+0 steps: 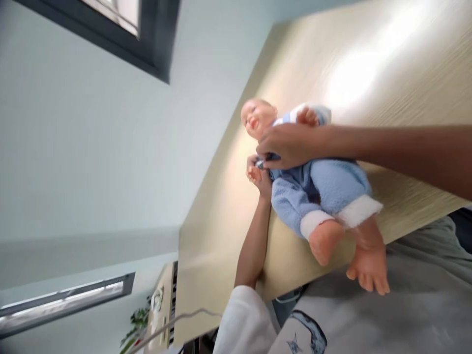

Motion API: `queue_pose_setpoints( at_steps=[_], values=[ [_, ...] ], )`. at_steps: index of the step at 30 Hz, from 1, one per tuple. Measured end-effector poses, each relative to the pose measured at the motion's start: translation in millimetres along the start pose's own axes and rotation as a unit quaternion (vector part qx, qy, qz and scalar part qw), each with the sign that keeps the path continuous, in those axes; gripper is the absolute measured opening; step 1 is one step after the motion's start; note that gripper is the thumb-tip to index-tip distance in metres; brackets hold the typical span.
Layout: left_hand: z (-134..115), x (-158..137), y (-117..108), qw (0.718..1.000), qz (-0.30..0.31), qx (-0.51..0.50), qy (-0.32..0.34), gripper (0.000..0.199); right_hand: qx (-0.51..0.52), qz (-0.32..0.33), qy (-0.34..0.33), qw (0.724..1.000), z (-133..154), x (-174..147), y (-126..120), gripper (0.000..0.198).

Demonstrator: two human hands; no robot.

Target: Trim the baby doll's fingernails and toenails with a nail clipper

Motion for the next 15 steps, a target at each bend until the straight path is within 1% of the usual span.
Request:
queue_pose_setpoints(
  at_steps=[1, 2, 3, 4, 6, 8, 15],
  values=[
    [1.2, 0.2, 0.6, 1.000, 0.007, 0.006, -0.016, 0.011, -0.018, 0.098, -0.083, 0.992, 19.8, 0.1, 6.1, 0.051],
    [7.0, 0.0, 1.0, 0.998, 0.011, 0.026, -0.052, 0.009, -0.049, 0.155, -0.148, 0.976, 35.8, -4.4, 6.9, 0.040],
    [13.3, -0.6, 2.1, 0.995, 0.020, 0.048, -0.090, 0.011, -0.086, 0.184, -0.193, 0.960, 47.7, -9.5, 5.8, 0.030],
    [18.6, -1.5, 3.3, 0.990, 0.028, 0.064, -0.121, 0.013, -0.123, 0.195, -0.221, 0.947, 56.0, -13.5, 4.4, 0.022],
    [20.7, -1.4, 4.5, 0.987, 0.034, 0.071, -0.138, 0.015, -0.178, 0.206, -0.240, 0.932, 64.3, -18.0, 5.5, 0.013],
    [20.0, -0.5, 4.0, 0.989, 0.029, 0.065, -0.133, 0.015, -0.200, 0.212, -0.239, 0.926, 66.9, -19.2, 8.3, 0.012],
    [27.7, 0.0, -0.1, 0.991, 0.018, 0.047, -0.125, 0.013, -0.211, 0.227, -0.242, 0.920, 63.7, -19.1, 14.5, 0.012]
  ],
)
Point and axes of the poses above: each hand's wrist, its own x-axis towards the middle knuckle, its own y-axis out of the palm, z = x × y, the point moved 10 cm from there along x, towards the middle knuckle, and after that the axes turned 11 degrees about -x, right-handed, at the moved point
